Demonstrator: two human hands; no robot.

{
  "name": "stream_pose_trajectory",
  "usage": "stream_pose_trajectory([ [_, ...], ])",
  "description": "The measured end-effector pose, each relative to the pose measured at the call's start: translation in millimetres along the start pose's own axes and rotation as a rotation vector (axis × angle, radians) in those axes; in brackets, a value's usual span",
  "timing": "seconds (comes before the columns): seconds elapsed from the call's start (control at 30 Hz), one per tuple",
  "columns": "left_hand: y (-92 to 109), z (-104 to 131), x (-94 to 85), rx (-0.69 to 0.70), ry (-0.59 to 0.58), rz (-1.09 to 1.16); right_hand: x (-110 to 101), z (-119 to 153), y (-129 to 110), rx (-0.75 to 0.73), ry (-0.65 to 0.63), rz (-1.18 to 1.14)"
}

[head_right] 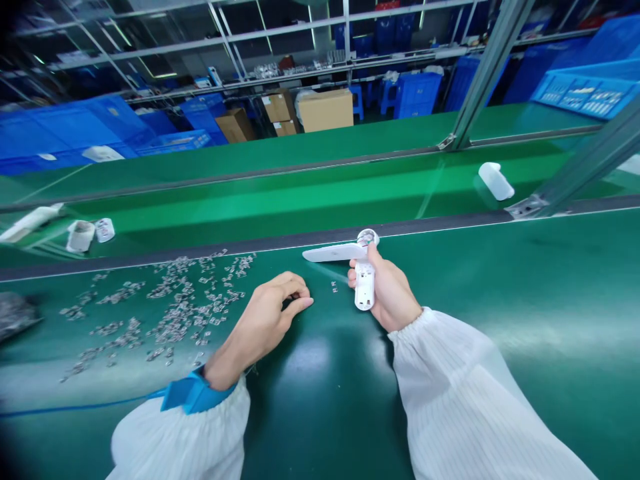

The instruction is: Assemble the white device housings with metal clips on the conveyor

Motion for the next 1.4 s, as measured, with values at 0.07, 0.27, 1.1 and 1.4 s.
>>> stream_pose_trajectory([
  [0.07, 1.9, -0.3, -1.3, -0.02, 0.035, 0.004, 1.0, 0.0, -0.9, -0.001, -0.001, -0.001],
  [0.27, 15.1, -12.6, 13.1, -0.051, 0.175, 0.044, -2.9, -3.5, -11.5, -0.054, 0.032, -0.061],
  [1.1, 23.2, 2.2, 46.8, -0.395, 0.122, 0.842, 10.1, 2.2, 6.6, -0.032, -0.086, -0.002],
  [1.4, 57.6, 3.0, 35.1, 0.149, 0.186, 0.22, 12.4, 11.6, 11.0, -0.029, 0.03, 0.0],
])
Point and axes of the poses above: each hand's wrist, its own z-axis away from the middle knuckle, its own x-axis out of the palm, y = z × x, the point moved 6 cm from there along -z, towards the middle knuckle, and after that the axes turned 5 degrees about z, right-handed, at the moved point
